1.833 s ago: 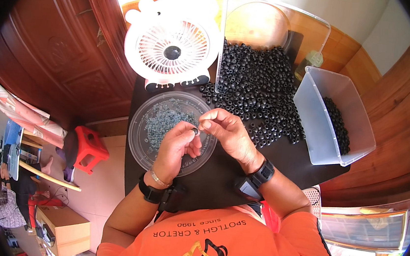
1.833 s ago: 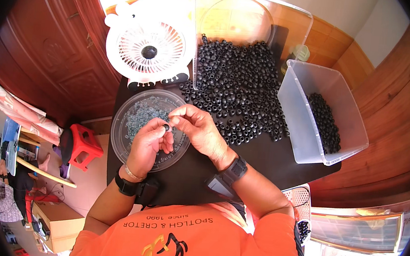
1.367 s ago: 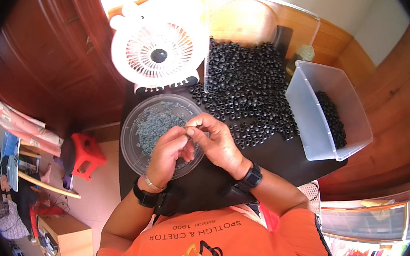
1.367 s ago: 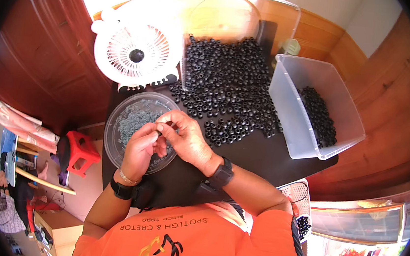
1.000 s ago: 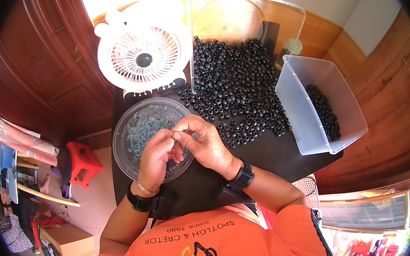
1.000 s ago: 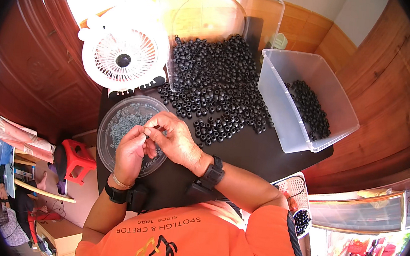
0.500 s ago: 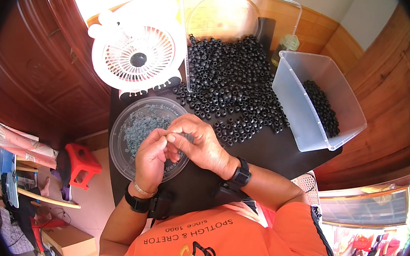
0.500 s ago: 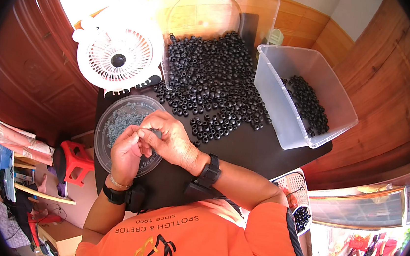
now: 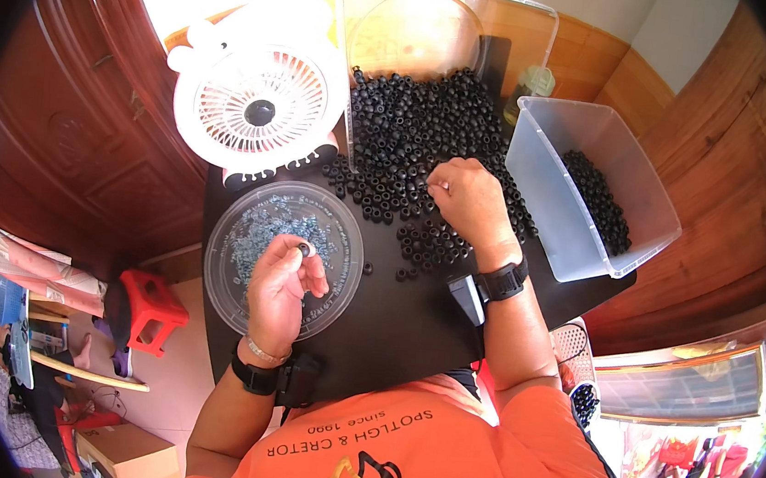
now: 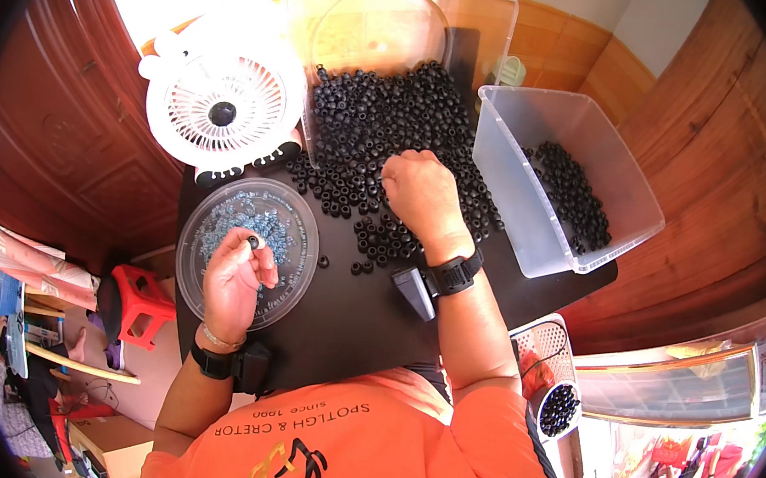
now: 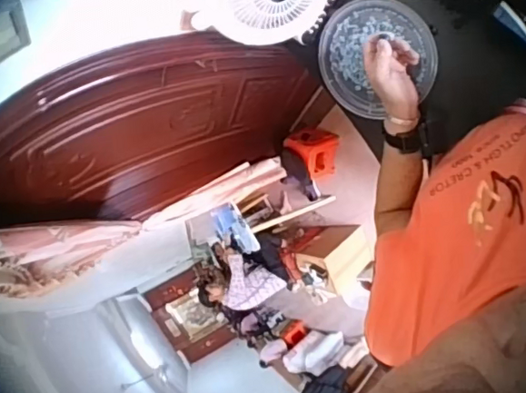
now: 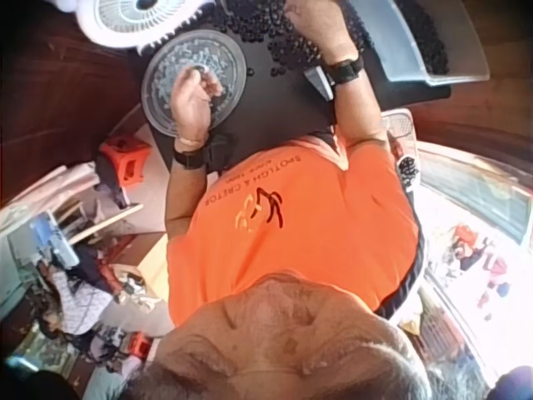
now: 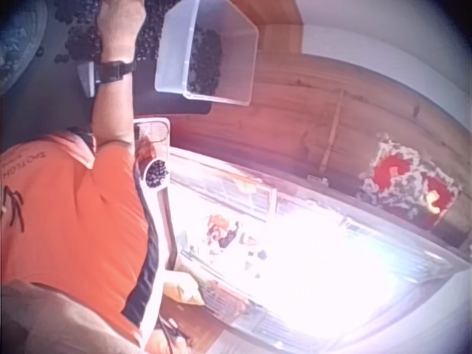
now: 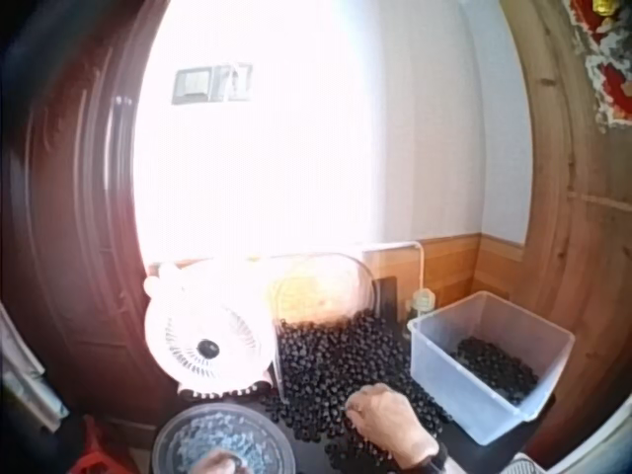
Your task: Sorting small plastic rings and inserting small blue components into them.
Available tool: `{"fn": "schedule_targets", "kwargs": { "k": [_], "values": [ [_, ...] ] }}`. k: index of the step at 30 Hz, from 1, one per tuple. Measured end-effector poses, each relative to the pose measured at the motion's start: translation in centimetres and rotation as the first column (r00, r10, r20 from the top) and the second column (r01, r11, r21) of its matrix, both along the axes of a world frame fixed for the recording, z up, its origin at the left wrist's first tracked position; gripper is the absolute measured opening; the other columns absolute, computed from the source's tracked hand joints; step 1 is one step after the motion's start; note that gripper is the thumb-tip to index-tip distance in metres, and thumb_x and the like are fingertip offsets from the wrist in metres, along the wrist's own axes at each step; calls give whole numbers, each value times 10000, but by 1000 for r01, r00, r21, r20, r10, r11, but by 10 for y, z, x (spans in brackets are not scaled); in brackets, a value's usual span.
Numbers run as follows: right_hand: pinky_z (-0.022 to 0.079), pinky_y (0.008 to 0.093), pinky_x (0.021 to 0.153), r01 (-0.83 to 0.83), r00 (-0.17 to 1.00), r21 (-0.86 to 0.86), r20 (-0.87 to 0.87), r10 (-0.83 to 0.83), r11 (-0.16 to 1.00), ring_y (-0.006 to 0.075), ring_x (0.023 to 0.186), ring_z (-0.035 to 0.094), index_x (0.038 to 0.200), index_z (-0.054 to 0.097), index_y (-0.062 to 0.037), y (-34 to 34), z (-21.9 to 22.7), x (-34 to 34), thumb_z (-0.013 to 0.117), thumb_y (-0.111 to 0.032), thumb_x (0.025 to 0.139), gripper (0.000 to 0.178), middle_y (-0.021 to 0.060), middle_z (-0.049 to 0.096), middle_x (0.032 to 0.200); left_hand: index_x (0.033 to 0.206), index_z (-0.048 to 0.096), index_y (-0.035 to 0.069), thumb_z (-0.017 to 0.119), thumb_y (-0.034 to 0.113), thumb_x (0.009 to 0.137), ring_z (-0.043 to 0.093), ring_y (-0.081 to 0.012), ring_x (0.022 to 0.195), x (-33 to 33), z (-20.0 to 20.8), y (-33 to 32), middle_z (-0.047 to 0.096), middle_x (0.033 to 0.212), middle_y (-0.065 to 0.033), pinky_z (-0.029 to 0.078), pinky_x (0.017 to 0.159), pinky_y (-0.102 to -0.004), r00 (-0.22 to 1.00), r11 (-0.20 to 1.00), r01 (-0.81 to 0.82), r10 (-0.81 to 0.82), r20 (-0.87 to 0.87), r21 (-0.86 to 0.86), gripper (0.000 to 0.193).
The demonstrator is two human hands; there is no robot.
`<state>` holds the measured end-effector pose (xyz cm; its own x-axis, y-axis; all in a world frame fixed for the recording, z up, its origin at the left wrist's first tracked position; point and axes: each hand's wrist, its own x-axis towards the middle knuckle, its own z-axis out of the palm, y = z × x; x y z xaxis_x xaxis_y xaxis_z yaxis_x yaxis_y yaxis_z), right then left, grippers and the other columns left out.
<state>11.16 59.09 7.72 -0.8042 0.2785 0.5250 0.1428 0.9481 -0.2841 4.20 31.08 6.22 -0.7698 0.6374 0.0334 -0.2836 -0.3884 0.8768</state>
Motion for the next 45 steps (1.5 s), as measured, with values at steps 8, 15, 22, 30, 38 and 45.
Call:
{"fn": "schedule_targets", "kwargs": {
  "k": [8, 15, 22, 30, 38, 45],
  "values": [
    [531, 386, 806, -72, 980, 43, 190, 62, 996, 279, 924, 616, 781, 702, -124, 2, -27, -10, 668, -113, 740, 55, 61, 658, 857, 978, 529, 52, 473, 205, 967, 567, -159, 659, -1, 0, 0, 596, 771, -65, 439, 638, -269, 999, 999, 45, -45, 21, 4, 163],
    [522, 399, 793, -6, 970, 148, 241, -30, 989, 281, 900, 613, 765, 672, -100, -8, -29, -16, 689, -156, 775, 59, 78, 650, 855, 980, 523, 47, 463, 200, 974, 550, -174, 662, 1, -2, 1, 564, 760, -71, 432, 632, -285, 998, 998, 59, -58, 31, -12, 164],
    [543, 394, 785, -21, 955, 204, 293, -41, 979, 289, 888, 649, 801, 676, -69, -9, -34, -21, 715, -188, 774, 128, 107, 688, 882, 978, 551, 52, 475, 202, 957, 577, -164, 668, 0, -5, -2, 604, 788, -65, 449, 637, -271, 996, 996, 84, -84, 3, -5, 170],
    [510, 418, 796, -27, 960, 163, 280, -20, 986, 318, 872, 628, 818, 649, -62, -6, -37, -18, 591, -97, 826, 68, 122, 656, 846, 964, 558, 55, 485, 200, 948, 589, -164, 674, 2, -2, 1, 617, 801, -68, 453, 637, -274, 993, 994, 111, -111, 48, -4, 163],
    [515, 285, 725, -127, 982, -581, 41, 185, 804, 139, 775, 649, 947, 673, -23, -28, -10, -17, 661, -49, 847, 104, 54, 688, 849, 975, 567, 55, 492, 216, 953, 587, -150, 682, 5, -3, 0, 622, 807, -54, 449, 644, -263, 987, 989, 144, -142, 72, -25, 179],
    [504, 252, 802, -444, 767, -892, -429, 478, -89, 95, 845, 613, 1032, 653, -18, -86, -9, -20, 686, -33, 893, 143, 16, 662, 919, 1003, 561, 39, 524, 239, 964, 593, -160, 696, 3, -5, 2, 621, 844, -74, 461, 646, -264, 965, 970, 244, -245, 93, 20, 206]
  ]
}}
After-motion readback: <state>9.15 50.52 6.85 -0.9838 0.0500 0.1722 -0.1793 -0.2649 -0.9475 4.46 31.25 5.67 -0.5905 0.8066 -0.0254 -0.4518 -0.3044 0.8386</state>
